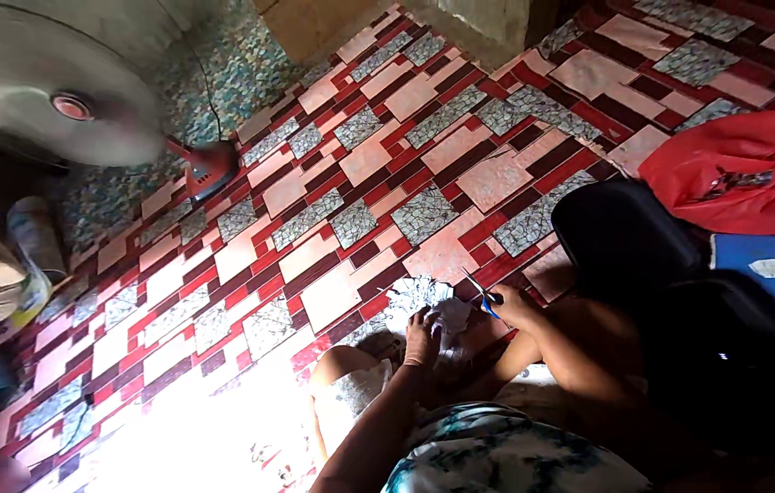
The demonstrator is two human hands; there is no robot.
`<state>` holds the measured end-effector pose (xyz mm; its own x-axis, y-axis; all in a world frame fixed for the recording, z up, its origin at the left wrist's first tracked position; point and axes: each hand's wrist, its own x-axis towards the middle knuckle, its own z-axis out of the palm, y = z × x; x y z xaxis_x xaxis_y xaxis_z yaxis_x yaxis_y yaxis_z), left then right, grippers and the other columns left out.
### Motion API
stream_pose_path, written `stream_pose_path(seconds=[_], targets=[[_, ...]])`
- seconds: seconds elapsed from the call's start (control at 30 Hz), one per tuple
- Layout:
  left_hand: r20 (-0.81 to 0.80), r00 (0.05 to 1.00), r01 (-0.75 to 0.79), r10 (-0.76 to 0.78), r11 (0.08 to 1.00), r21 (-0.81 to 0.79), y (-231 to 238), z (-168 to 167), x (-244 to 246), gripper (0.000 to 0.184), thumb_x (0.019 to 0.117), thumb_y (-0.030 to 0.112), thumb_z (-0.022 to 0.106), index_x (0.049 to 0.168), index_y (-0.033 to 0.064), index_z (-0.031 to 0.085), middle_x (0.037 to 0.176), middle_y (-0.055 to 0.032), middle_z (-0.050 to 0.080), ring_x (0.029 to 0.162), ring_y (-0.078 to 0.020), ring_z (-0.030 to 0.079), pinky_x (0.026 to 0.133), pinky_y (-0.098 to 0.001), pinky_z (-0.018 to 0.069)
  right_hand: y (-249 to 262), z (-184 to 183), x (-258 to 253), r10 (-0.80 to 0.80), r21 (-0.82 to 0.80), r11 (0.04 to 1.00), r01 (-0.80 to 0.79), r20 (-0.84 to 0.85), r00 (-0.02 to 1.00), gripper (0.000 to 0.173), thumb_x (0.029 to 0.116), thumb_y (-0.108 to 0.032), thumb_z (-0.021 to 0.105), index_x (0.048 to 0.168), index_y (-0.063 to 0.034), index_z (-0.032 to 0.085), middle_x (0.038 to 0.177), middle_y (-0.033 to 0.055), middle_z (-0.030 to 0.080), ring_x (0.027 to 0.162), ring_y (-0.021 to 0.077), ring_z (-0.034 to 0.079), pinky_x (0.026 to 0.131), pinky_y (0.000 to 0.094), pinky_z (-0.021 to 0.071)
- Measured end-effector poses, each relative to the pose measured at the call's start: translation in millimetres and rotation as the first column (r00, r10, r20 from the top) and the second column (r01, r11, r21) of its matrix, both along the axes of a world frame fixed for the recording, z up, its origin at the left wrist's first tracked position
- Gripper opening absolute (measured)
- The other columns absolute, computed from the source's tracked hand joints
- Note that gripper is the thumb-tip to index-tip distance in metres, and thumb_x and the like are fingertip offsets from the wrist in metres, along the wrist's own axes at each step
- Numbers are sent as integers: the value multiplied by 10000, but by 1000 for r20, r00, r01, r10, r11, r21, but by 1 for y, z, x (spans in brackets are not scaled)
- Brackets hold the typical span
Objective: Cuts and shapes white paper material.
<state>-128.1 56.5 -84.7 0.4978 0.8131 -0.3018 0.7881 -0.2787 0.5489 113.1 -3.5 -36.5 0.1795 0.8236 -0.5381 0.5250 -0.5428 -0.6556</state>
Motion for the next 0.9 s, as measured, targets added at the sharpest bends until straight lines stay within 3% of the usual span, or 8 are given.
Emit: stream_pose_path(seconds=[0.13,0.23,0.37,0.5,0.57,0.7,0.8,0.9], targets=[[-121,991,61,-62,998,-11,36,6,27,390,1026,100,506,1396,114,630,1548,-193,464,1447,-418,393,1158,-589,347,4,0,3,-6,8,1000,6,-21,1000,441,1008,-273,631,1349,4,601,1293,236,635,1239,355,597,1072,530,439],[-232,961,143,-153,988,-59,59,8,51,506,989,89,561,1488,170,543,1595,-197,394,1466,-425,362,1153,-622,337,5,-4,2,-20,3,1000,21,-20,1000,460,1003,-276,640,1369,-3,588,1317,233,626,1262,348,585,1086,524,430],[-322,933,138,-160,986,-90,77,3,70,620,890,77,716,1481,135,539,1559,-243,395,1427,-468,384,1105,-650,386,6,-13,5,-20,-6,1000,21,7,1000,444,994,-274,641,1351,-14,601,1321,215,626,1270,333,581,1087,520,430],[-337,930,117,-148,987,-112,84,2,71,632,888,159,775,1463,60,534,1552,-260,388,1419,-463,394,1116,-609,401,11,-7,2,-7,-33,999,7,-10,1000,445,1001,-262,637,1366,-12,597,1348,215,614,1296,325,565,1107,504,416],[-311,940,108,-137,988,-110,86,2,68,577,888,142,768,1418,33,568,1540,-252,405,1415,-453,401,1123,-611,390,13,-7,1,-6,-34,999,5,-18,1000,431,1000,-255,641,1356,-14,605,1334,214,623,1282,324,574,1098,504,420],[-183,975,129,-129,992,-9,89,4,56,226,967,113,658,1167,34,727,1446,-209,535,1362,-408,477,1123,-580,387,13,-6,2,-21,-44,999,20,-12,1000,436,1001,-256,641,1360,-12,600,1333,216,622,1284,327,572,1098,510,420],[-90,987,140,-136,989,40,88,32,42,187,973,120,654,1101,24,750,1412,-188,579,1359,-391,484,1151,-568,358,11,-8,4,-20,-31,999,20,-12,1000,440,1000,-274,654,1340,1,611,1324,227,624,1278,339,576,1095,517,423],[-14,987,160,-159,982,96,79,69,20,174,964,98,659,1073,6,758,1305,-169,661,1296,-359,558,1137,-541,390,10,-10,4,-17,-7,1000,17,-6,1000,401,1002,-274,645,1294,1,639,1283,224,645,1242,347,597,1073,533,436]])
